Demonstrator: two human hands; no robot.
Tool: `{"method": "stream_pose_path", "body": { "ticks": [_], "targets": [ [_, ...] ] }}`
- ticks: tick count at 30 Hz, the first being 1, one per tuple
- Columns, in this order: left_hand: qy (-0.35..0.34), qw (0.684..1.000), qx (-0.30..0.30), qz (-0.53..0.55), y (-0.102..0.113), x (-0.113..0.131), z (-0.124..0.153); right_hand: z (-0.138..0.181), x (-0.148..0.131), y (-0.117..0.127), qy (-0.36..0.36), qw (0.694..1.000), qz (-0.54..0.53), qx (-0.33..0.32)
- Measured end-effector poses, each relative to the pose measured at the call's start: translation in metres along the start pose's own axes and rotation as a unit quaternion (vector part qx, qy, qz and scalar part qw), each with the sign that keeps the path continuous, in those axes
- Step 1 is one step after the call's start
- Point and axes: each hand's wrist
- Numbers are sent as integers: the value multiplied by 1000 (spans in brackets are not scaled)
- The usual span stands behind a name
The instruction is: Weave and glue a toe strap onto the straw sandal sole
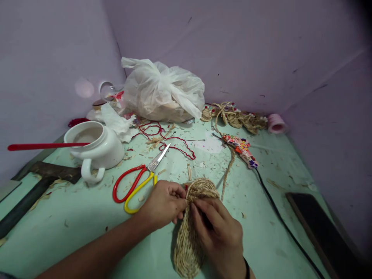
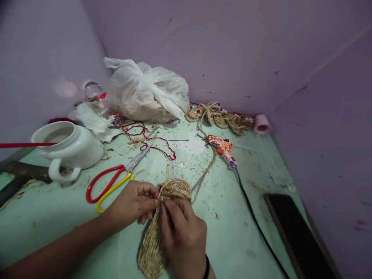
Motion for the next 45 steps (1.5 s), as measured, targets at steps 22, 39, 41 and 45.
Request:
{"method": "stream_pose_path", "body": {
  "ticks": [22, 39, 41, 45],
  "targets": [
    [-12, 999, 1, 49, -8, -7, -2, 0, -2, -4, -57, 997, -40, -41],
    [-47, 998, 8, 28, -11, -16, -4, -6, -1, -3, -187, 980, 14, -61],
    [-47, 998, 9, 34, -11, -17, -5, -7, -1, -4, -211, 976, 27, -50],
    [-39, 999, 10, 30, -13, -17, -6, -4, -1, -1, -182, 981, -3, -62]
  ]
}}
Point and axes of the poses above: each hand's wrist, its own z-axis away from the middle knuckle, its own y-axis out of the back of the hand, x = y × z, and after that the axes turned 14 degrees about -z, right-handed
